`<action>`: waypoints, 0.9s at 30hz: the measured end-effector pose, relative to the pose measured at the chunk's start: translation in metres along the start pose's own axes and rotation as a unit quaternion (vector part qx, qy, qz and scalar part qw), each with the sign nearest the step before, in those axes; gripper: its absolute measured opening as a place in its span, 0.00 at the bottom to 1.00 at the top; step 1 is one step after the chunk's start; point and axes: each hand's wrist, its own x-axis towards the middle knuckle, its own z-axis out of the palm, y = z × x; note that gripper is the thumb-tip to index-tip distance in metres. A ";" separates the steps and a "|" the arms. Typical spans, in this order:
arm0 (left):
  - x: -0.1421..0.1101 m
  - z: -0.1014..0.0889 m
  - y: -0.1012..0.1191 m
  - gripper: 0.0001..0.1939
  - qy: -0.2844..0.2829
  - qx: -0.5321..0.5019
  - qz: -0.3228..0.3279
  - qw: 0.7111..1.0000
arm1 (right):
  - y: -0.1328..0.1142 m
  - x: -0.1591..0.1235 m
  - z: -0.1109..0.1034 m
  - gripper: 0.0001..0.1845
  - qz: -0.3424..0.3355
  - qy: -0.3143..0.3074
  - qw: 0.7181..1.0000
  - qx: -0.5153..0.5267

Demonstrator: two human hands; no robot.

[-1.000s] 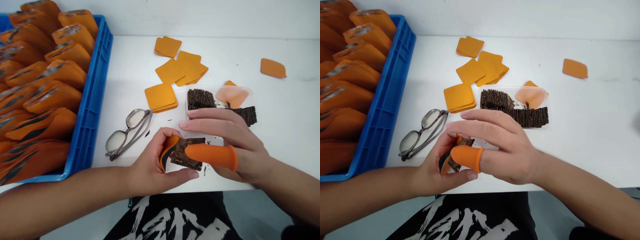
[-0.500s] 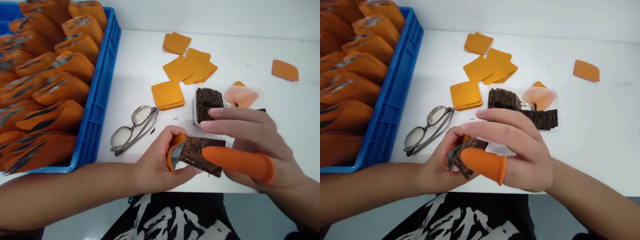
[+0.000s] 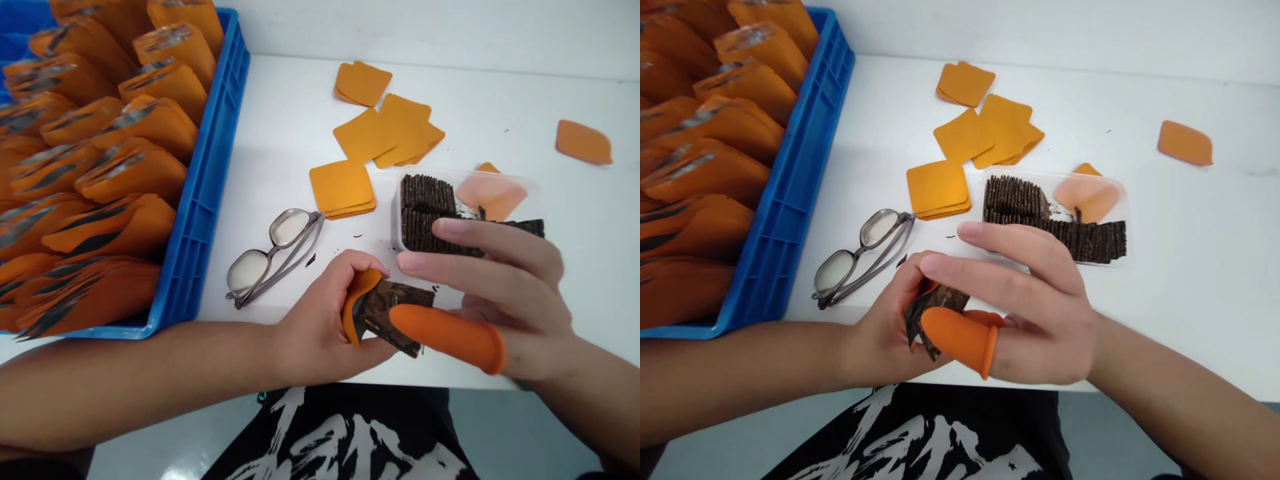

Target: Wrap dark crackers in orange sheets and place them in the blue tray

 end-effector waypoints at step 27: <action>0.008 -0.005 0.007 0.22 -0.013 0.150 0.021 0.988 | 0.001 0.003 -0.018 0.18 -0.045 -0.214 0.975 0.034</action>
